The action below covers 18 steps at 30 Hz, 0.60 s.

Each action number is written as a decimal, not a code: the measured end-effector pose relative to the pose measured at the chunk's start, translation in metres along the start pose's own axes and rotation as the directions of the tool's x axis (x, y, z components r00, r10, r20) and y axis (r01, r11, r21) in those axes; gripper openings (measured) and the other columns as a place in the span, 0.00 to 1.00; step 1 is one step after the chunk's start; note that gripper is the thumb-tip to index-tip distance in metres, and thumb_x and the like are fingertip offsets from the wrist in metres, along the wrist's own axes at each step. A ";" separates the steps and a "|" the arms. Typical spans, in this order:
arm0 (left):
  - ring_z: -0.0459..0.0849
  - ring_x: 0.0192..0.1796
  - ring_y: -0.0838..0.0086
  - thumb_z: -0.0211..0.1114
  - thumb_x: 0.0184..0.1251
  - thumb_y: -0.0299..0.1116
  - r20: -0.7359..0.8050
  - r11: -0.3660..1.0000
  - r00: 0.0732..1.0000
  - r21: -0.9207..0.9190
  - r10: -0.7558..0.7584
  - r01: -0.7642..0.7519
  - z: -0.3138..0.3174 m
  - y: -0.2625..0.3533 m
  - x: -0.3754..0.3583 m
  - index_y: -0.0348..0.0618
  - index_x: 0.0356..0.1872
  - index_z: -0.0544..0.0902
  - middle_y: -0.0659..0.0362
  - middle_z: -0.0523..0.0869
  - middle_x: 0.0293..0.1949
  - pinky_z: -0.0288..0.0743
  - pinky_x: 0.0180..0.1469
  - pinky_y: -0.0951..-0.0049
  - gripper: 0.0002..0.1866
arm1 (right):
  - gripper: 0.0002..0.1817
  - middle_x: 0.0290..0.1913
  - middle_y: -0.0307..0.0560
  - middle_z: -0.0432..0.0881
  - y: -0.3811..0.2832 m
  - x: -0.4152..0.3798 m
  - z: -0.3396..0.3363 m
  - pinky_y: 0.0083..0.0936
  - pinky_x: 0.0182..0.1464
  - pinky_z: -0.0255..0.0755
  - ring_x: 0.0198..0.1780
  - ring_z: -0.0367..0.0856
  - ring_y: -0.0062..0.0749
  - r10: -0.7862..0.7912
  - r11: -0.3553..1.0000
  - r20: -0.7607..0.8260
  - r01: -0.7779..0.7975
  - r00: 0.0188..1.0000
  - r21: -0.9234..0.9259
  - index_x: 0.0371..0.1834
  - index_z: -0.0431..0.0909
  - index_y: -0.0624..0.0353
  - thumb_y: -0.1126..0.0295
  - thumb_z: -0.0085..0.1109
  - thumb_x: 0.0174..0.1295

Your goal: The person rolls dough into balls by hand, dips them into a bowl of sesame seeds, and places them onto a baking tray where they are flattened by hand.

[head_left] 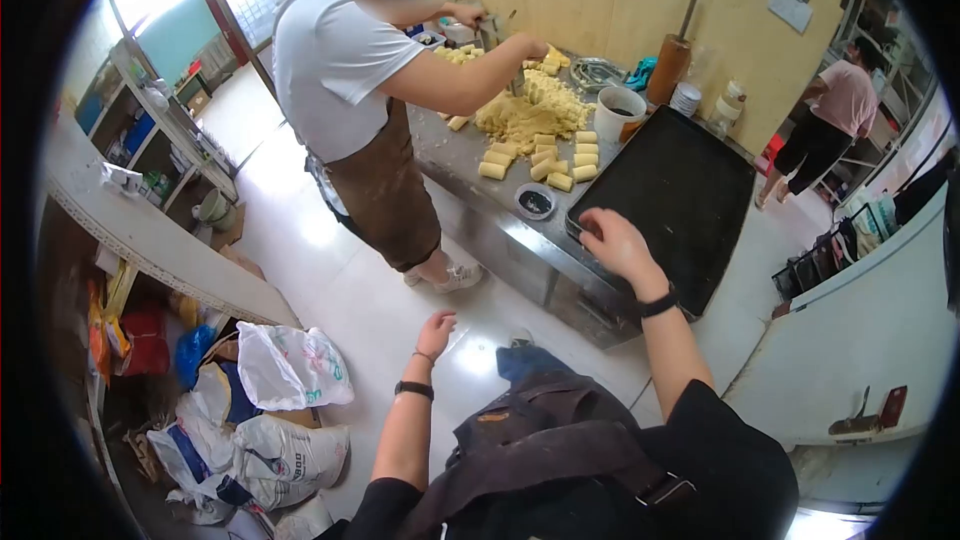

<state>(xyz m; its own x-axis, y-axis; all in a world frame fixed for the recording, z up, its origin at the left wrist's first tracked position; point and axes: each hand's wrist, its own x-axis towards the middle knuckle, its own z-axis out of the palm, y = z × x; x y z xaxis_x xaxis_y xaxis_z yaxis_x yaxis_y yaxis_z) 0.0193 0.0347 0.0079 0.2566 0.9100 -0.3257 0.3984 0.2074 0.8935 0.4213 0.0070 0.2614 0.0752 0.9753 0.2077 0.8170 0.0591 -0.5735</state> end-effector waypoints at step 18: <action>0.84 0.36 0.77 0.56 0.72 0.34 -0.259 0.873 0.871 -0.382 -0.417 0.305 -0.092 -0.036 0.081 0.41 0.45 0.83 0.58 0.87 0.36 0.73 0.34 0.79 0.11 | 0.34 0.57 0.45 0.70 0.103 0.284 0.191 0.49 0.49 0.74 0.58 0.71 0.46 0.315 0.773 0.002 -0.255 0.949 -0.581 0.56 0.74 0.46 0.54 0.75 0.43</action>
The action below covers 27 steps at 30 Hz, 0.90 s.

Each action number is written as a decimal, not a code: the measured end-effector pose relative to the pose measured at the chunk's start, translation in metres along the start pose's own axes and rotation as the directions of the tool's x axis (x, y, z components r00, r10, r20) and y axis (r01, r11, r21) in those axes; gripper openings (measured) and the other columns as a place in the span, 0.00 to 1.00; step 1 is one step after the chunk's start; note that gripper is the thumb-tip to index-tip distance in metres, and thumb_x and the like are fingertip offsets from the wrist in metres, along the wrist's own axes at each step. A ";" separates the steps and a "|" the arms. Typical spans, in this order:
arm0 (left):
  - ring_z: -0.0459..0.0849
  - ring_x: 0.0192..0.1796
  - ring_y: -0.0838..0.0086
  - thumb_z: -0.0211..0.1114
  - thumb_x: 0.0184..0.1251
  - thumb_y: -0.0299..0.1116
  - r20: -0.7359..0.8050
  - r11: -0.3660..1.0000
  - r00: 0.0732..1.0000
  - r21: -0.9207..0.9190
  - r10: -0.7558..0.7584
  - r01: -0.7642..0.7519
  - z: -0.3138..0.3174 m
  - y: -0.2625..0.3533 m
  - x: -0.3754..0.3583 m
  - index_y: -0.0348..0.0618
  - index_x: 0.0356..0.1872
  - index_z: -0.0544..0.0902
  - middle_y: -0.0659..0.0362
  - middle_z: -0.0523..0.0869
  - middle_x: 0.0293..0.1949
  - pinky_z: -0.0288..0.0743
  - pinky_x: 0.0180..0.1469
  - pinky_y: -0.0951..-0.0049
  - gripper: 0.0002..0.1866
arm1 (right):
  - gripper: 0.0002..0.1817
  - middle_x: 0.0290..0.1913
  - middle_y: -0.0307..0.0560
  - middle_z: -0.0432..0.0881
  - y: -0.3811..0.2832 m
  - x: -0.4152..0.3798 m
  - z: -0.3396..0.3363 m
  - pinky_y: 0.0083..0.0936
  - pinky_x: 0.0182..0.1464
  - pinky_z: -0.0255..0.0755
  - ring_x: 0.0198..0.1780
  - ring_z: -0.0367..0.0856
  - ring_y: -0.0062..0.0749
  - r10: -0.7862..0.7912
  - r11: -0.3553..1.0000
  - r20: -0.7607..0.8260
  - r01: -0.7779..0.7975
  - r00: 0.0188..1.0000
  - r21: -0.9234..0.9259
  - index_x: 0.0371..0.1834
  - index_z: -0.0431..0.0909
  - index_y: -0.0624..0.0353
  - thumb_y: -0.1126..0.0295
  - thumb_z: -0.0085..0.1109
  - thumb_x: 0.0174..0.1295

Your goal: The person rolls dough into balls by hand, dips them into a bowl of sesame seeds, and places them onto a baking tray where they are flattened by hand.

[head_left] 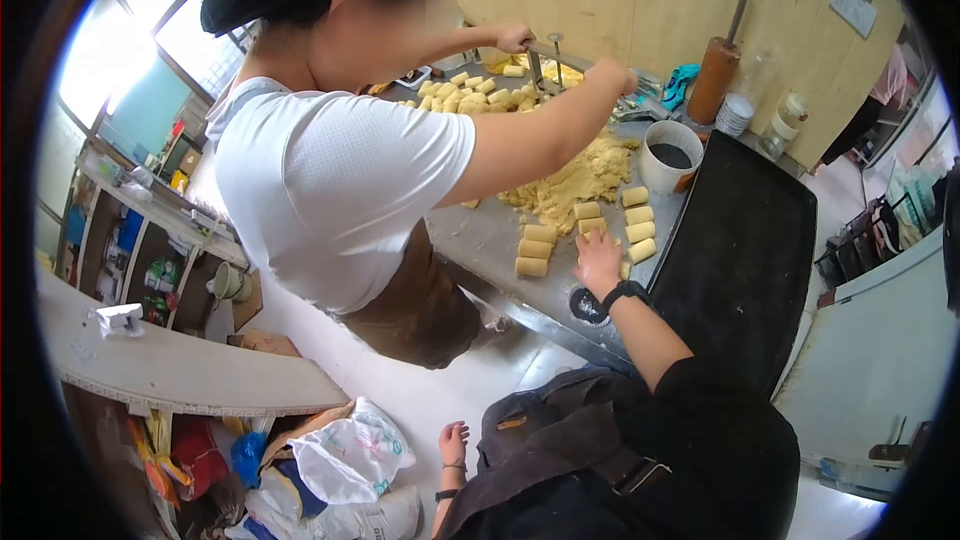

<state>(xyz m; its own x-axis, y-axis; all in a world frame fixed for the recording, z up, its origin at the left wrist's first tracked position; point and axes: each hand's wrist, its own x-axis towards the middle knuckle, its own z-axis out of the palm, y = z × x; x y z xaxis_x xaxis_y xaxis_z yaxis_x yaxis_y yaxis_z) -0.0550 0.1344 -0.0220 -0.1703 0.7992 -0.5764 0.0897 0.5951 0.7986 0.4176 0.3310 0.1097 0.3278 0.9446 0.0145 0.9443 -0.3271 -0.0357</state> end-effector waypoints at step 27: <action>0.82 0.52 0.67 0.39 0.77 0.60 0.881 0.895 0.455 -0.097 -0.126 0.435 0.298 0.310 -0.019 0.42 0.50 0.78 0.55 0.84 0.47 0.75 0.58 0.65 0.30 | 0.31 0.63 0.58 0.67 -0.044 -0.097 -0.111 0.48 0.65 0.60 0.64 0.65 0.56 0.330 0.515 -0.225 0.025 0.917 0.857 0.62 0.68 0.60 0.58 0.62 0.58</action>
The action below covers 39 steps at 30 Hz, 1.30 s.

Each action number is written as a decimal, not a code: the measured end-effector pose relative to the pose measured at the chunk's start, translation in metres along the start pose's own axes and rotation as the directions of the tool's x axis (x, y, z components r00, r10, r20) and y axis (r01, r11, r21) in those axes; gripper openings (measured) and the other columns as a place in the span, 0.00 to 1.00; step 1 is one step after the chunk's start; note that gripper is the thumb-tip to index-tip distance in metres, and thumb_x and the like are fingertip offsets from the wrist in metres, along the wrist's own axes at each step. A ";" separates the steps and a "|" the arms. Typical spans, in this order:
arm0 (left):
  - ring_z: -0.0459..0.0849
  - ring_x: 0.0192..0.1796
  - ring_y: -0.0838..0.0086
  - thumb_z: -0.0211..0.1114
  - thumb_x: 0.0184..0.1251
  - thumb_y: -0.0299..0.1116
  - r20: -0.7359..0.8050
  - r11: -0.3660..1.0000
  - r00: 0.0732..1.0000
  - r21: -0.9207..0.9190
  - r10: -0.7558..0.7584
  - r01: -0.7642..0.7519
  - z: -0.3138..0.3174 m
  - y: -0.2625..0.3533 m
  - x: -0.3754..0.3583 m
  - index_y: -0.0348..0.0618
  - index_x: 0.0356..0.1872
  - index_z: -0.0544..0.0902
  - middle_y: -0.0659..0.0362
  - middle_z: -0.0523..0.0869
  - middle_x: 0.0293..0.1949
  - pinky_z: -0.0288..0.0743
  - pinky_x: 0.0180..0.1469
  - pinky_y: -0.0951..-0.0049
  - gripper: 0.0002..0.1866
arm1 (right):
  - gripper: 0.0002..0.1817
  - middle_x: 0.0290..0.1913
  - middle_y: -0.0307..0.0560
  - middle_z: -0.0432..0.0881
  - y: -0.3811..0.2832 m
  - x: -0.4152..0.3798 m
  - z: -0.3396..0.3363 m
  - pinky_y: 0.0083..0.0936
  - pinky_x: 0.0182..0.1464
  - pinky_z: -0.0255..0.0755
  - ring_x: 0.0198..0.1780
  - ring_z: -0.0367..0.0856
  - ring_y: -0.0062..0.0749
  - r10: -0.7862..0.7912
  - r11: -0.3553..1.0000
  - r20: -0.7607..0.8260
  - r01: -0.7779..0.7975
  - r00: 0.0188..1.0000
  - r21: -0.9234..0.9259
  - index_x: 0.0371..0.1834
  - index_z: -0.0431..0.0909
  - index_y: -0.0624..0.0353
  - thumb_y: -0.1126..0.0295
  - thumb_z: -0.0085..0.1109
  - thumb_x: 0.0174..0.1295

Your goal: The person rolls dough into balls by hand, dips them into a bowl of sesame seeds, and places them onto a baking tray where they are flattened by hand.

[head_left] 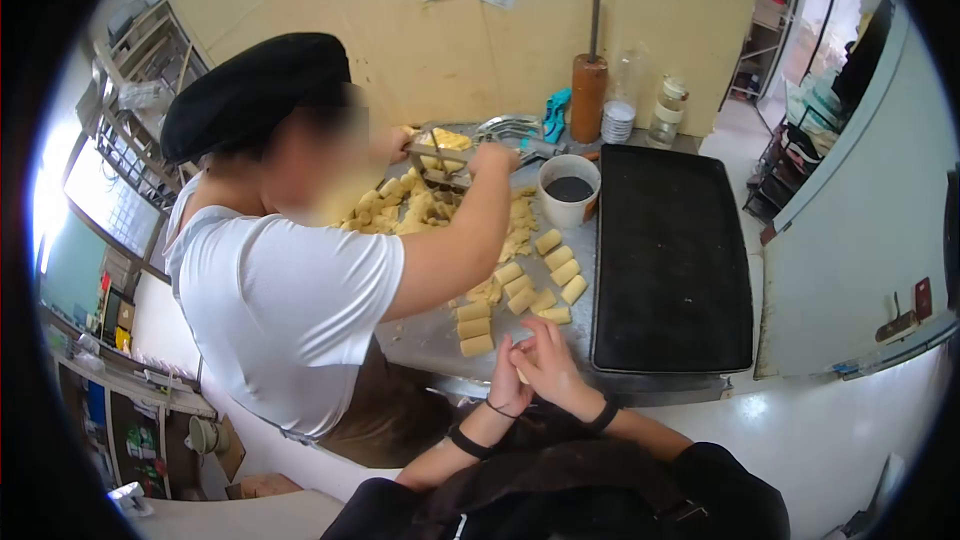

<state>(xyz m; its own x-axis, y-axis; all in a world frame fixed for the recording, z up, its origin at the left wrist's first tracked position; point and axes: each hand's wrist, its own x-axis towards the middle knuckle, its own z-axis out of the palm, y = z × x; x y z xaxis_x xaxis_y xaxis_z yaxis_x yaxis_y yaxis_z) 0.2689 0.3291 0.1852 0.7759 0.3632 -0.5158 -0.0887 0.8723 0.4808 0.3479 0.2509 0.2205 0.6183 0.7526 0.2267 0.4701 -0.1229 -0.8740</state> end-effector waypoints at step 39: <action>0.50 0.78 0.56 0.33 0.72 0.68 0.743 0.269 0.473 0.389 0.473 -0.881 0.148 0.017 0.018 0.33 0.74 0.54 0.44 0.55 0.75 0.41 0.77 0.58 0.47 | 0.48 0.79 0.57 0.43 0.011 0.037 -0.098 0.39 0.78 0.30 0.80 0.38 0.44 -0.280 0.740 -0.159 0.318 0.947 0.593 0.78 0.40 0.63 0.34 0.35 0.68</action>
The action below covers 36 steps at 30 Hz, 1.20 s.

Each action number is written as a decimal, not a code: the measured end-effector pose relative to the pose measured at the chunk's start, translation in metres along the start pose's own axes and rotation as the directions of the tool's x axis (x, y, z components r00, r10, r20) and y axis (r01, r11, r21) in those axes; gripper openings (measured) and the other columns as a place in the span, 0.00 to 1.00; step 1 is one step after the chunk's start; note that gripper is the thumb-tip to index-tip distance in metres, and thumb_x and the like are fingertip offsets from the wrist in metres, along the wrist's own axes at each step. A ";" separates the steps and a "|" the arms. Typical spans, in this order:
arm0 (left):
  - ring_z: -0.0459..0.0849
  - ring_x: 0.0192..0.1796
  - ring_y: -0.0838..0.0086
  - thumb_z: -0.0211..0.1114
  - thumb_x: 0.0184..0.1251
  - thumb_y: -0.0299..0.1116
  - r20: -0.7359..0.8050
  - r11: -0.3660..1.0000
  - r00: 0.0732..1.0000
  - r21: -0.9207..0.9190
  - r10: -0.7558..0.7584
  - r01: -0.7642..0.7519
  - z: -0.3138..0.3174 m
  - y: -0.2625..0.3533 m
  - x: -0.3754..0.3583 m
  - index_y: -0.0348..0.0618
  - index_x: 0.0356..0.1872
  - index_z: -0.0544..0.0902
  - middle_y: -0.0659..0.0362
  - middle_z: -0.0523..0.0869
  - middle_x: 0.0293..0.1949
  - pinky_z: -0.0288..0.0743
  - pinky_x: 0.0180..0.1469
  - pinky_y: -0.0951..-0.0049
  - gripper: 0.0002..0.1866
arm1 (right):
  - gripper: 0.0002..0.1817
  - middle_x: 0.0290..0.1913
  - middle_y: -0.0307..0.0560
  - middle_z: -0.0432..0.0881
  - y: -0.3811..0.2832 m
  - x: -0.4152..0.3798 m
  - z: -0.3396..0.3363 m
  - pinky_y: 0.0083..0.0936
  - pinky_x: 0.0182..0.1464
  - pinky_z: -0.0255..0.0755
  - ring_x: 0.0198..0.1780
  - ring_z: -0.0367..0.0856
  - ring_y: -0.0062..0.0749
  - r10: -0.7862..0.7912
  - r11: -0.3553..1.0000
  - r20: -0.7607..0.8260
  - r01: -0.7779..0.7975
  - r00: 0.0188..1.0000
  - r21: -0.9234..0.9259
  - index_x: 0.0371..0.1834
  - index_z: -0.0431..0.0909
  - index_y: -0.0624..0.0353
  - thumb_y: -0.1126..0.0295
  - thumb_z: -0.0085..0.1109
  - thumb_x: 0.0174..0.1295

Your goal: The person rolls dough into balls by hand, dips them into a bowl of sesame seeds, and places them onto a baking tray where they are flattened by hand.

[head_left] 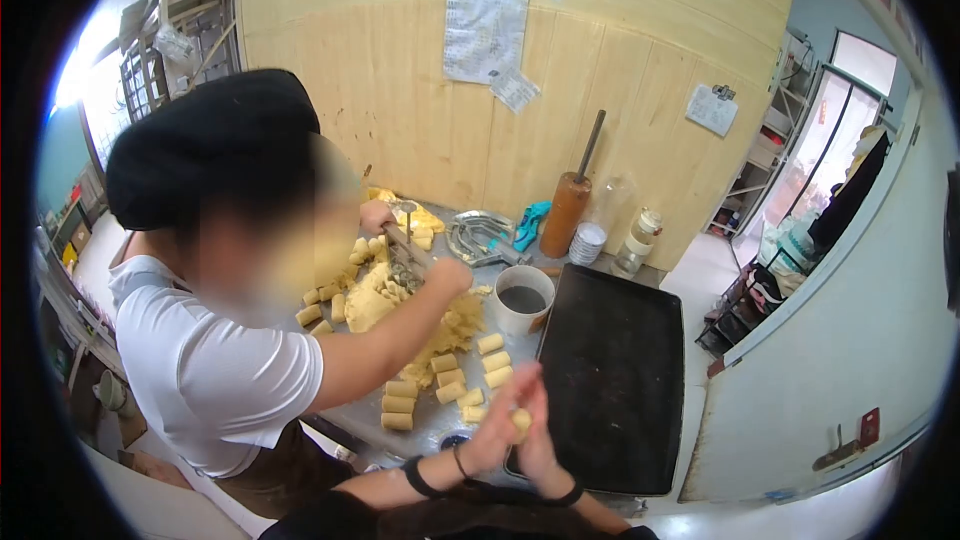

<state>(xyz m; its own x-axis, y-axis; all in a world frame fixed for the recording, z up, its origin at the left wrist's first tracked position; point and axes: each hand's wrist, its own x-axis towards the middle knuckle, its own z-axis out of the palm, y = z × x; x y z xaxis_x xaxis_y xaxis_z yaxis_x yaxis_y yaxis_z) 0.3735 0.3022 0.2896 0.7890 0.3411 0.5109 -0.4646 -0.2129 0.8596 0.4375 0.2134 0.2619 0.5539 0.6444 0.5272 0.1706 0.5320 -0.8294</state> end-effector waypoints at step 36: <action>0.54 0.77 0.58 0.42 0.75 0.59 -0.262 0.971 0.963 -0.211 0.056 -0.114 -0.010 0.050 -0.046 0.36 0.74 0.57 0.49 0.56 0.76 0.48 0.75 0.62 0.39 | 0.44 0.80 0.54 0.43 -0.021 -0.038 0.060 0.42 0.78 0.33 0.80 0.41 0.44 0.268 0.954 0.008 -0.267 0.963 0.136 0.79 0.40 0.59 0.38 0.35 0.71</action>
<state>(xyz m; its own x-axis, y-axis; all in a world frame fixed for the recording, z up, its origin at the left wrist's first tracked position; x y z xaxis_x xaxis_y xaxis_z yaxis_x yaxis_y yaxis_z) 0.3098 0.2847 0.3088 0.6287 0.5566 0.5430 -0.6256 -0.0526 0.7783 0.3638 0.2102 0.2706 0.5730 0.7676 0.2871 -0.0957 0.4105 -0.9068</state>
